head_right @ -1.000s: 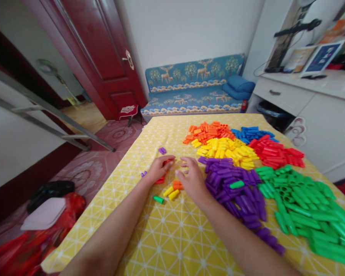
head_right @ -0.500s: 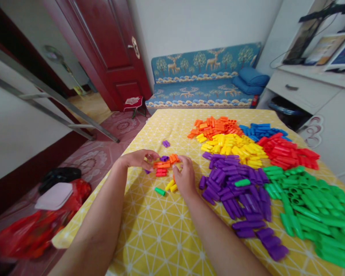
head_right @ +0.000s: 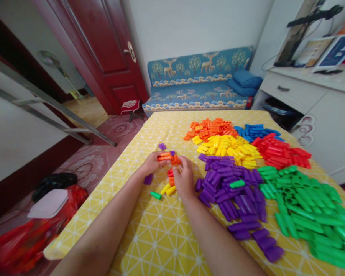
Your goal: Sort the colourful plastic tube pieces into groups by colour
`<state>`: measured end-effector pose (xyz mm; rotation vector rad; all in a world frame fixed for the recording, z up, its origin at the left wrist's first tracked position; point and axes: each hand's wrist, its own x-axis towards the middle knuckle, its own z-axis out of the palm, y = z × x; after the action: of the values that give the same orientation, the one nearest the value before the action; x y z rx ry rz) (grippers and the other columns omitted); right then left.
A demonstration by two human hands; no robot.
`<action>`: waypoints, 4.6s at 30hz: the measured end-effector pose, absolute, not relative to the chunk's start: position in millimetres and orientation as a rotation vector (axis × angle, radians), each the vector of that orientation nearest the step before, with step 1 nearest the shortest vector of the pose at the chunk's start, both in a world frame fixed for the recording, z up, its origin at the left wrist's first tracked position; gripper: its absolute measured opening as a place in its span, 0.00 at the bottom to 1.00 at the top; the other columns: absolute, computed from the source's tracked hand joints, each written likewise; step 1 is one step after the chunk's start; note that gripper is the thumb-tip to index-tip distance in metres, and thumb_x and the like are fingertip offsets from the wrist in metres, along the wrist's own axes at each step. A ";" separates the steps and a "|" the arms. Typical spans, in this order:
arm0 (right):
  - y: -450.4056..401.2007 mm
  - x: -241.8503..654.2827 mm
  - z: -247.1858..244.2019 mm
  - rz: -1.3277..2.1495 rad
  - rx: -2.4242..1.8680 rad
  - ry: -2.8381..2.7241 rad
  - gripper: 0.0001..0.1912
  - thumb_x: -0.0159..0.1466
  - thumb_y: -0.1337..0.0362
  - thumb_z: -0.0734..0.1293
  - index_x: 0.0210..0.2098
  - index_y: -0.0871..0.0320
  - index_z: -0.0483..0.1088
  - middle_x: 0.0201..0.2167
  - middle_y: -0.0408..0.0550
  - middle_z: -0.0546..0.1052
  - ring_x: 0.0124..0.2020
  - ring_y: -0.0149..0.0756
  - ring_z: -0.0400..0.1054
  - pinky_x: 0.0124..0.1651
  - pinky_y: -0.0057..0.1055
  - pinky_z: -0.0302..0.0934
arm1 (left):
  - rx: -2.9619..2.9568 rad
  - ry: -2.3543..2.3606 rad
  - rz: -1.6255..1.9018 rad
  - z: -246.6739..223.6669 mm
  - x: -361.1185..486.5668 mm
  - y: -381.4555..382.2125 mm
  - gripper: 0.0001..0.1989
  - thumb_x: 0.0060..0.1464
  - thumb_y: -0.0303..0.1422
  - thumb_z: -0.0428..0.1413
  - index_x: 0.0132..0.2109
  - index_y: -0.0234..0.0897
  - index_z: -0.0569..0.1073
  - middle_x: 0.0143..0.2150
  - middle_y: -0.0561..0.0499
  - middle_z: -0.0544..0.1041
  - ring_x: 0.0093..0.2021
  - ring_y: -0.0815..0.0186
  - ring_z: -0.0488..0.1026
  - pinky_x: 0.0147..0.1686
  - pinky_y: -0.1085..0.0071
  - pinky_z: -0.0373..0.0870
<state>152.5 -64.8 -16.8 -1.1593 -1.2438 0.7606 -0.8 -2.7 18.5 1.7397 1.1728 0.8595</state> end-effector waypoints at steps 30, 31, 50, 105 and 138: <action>-86.2 147.1 12.9 0.406 -1.276 -1.678 0.12 0.59 0.61 0.71 0.43 0.53 0.73 0.41 0.48 0.74 0.44 0.43 0.70 0.48 0.40 0.65 | 2.359 1.023 0.913 11.5 -5.9 0.4 0.19 0.51 0.29 0.60 0.52 0.40 0.77 0.53 0.42 0.75 0.52 0.57 0.72 0.57 0.59 0.66; -86.5 147.5 12.9 0.403 -1.256 -1.676 0.12 0.60 0.60 0.71 0.44 0.52 0.73 0.41 0.49 0.74 0.45 0.43 0.70 0.49 0.40 0.64 | 2.368 1.017 0.909 10.7 -6.0 0.8 0.20 0.51 0.29 0.60 0.53 0.40 0.77 0.53 0.43 0.74 0.53 0.57 0.72 0.57 0.59 0.66; -20.5 372.2 104.9 -0.177 -1.676 -1.411 0.18 0.60 0.50 0.68 0.39 0.58 0.78 0.37 0.52 0.78 0.33 0.34 0.69 0.36 0.33 0.59 | 2.326 1.113 0.831 2.2 -10.4 6.5 0.22 0.53 0.35 0.60 0.56 0.43 0.75 0.56 0.43 0.72 0.56 0.55 0.69 0.59 0.56 0.63; -91.0 144.9 6.0 0.604 -1.437 -1.813 0.10 0.59 0.67 0.68 0.41 0.54 0.73 0.39 0.45 0.76 0.35 0.34 0.69 0.39 0.30 0.61 | 2.316 1.066 0.872 4.4 -9.0 6.1 0.19 0.54 0.30 0.58 0.54 0.38 0.76 0.54 0.42 0.73 0.54 0.58 0.71 0.57 0.59 0.66; -85.1 148.2 0.8 0.448 -1.311 -1.843 0.07 0.56 0.70 0.68 0.35 0.55 0.72 0.43 0.48 0.77 0.48 0.41 0.68 0.54 0.40 0.60 | 2.260 1.103 0.852 5.9 -8.7 5.3 0.20 0.52 0.26 0.59 0.53 0.39 0.76 0.55 0.42 0.72 0.56 0.56 0.70 0.60 0.56 0.64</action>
<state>148.2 -85.1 0.8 -1.3113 -1.8434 0.4481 -8.7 5.3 5.9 2.2599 1.1034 0.8519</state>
